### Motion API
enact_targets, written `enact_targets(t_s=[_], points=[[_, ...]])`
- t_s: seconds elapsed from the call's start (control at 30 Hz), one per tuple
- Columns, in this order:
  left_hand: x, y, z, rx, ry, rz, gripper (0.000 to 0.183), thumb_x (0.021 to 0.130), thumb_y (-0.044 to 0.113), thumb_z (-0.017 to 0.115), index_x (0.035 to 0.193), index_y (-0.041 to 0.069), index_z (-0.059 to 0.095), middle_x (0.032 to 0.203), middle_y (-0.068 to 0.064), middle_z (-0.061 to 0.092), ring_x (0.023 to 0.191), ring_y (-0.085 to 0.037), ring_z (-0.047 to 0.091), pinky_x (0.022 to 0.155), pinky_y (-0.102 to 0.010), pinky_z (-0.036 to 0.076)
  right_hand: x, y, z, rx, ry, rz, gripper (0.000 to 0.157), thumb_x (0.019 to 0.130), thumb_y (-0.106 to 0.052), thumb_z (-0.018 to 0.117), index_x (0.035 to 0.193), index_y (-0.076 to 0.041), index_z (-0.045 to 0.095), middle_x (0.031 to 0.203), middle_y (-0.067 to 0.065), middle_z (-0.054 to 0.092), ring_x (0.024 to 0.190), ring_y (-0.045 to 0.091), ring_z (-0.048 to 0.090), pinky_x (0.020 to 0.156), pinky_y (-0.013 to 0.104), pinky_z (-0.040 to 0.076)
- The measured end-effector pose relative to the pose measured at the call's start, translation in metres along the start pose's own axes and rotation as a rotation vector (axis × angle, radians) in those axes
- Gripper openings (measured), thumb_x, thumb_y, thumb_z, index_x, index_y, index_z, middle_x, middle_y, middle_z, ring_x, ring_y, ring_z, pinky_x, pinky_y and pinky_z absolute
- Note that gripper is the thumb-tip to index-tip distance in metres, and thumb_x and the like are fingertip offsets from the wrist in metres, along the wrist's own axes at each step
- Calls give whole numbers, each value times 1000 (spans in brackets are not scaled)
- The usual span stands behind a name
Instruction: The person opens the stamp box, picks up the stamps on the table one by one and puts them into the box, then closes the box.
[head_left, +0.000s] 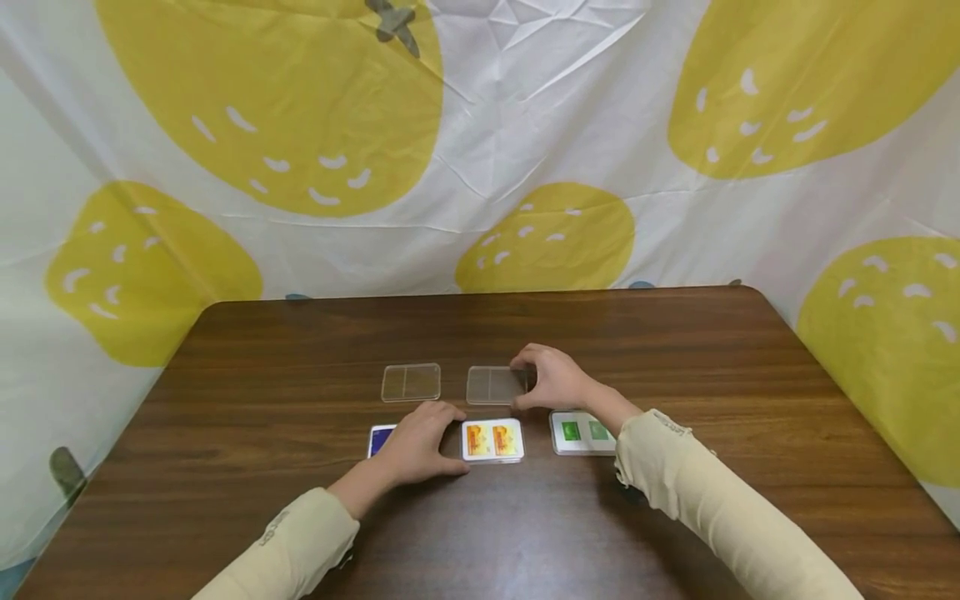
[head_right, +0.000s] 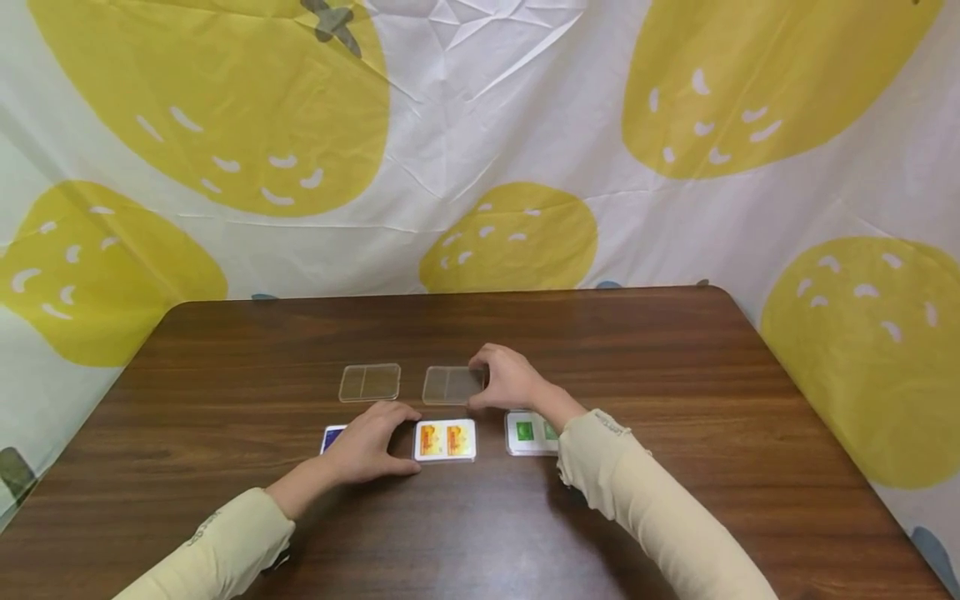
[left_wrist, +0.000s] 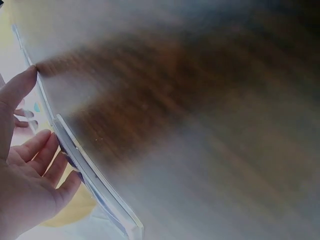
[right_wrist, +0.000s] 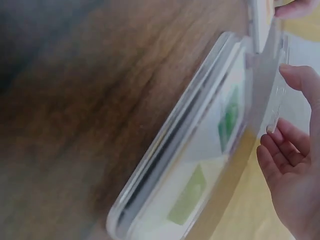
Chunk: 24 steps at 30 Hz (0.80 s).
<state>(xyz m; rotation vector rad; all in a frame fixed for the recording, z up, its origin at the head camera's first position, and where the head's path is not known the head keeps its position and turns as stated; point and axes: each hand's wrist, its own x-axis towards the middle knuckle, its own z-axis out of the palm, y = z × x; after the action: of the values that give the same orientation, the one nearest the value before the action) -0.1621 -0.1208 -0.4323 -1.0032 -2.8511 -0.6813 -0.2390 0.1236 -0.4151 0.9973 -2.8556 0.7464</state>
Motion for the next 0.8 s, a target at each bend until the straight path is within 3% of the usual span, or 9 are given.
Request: enact_targets(t_s=[0.4, 0.8], points=[[-4, -3, -5, 20, 26, -15, 60, 64, 35, 79, 109, 2, 58, 108, -9, 60, 107, -27, 50, 91, -41, 41, -35, -29, 5, 49, -8, -67, 49, 60, -28, 79, 102, -6, 64, 100, 0, 60, 90, 13, 55, 78, 31, 47], [-6, -5, -3, 23, 25, -11, 60, 63, 35, 79, 109, 1, 58, 107, -9, 60, 106, -26, 50, 90, -40, 42, -46, -37, 16, 78, -31, -54, 51, 60, -28, 80, 103, -5, 63, 101, -1, 59, 93, 13, 55, 81, 32, 47]])
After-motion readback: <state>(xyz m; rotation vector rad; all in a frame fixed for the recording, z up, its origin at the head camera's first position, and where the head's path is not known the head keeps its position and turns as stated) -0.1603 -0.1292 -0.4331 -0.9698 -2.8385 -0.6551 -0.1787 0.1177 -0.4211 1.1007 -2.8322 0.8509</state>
